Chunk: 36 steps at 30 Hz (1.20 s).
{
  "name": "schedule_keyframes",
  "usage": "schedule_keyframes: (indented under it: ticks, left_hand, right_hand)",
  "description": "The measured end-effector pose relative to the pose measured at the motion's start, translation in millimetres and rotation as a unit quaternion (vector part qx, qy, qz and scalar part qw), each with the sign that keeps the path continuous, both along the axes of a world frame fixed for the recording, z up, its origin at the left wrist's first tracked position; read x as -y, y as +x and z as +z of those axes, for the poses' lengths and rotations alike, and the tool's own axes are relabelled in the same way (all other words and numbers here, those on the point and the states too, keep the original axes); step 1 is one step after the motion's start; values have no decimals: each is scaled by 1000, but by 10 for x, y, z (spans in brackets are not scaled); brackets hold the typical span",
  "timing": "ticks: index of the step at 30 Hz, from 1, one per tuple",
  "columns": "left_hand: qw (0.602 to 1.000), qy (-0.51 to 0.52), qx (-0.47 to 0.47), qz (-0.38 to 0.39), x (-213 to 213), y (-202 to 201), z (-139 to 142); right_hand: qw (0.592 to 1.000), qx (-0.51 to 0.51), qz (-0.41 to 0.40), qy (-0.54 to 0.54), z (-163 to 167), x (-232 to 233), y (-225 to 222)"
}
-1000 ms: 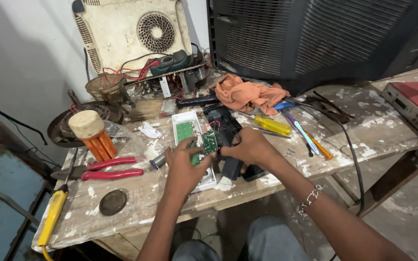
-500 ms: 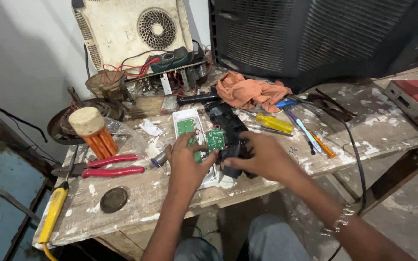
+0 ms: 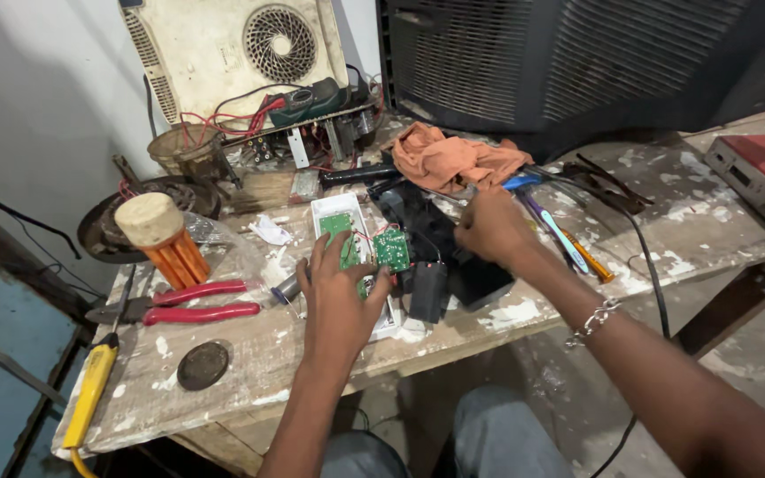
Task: The person wipes a clear plastic cover with an orange cloth, then presses LED bulbs into a white housing strip and seats a green circuit board into the housing. They use a screwdriver on the assembly, handle a black battery pack and wires, and work the components into place on the workbench.
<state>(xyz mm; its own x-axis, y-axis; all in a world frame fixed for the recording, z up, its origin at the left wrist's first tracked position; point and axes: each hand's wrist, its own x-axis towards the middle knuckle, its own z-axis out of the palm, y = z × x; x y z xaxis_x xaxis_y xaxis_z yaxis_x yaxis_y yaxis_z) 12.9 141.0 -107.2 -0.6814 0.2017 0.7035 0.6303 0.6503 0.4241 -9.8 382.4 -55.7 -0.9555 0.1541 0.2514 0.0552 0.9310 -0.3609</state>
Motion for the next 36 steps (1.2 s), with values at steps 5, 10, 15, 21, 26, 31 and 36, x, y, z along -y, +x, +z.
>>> schedule_keyframes:
  ticks: [5, 10, 15, 21, 26, 31, 36]
  left_hand:
    - [1000, 10, 7, -4, 2, -29, -66]
    - [1000, 19, 10, -7, -5, -55, -93]
    - [998, 48, 34, -4, -14, -76, -99]
    - [998, 50, 27, -13, 11, -100, -101]
    - [997, 69, 32, -19, 16, -113, -106]
    - [994, 81, 72, -26, 71, -91, -103]
    - [991, 108, 77, -22, 82, -82, -110]
  right_hand:
    - [988, -105, 54, 95, 359, -268, -26]
    - [990, -110, 43, 71, 662, -463, -41]
    - [988, -133, 64, 39, 546, -563, -133]
    - [979, -177, 78, 65, 287, -558, -190]
    - [964, -226, 137, 37, 274, -292, -12]
    - [931, 5, 360, 63, -26, 407, 436]
    - [923, 66, 376, 44, -45, 464, 382]
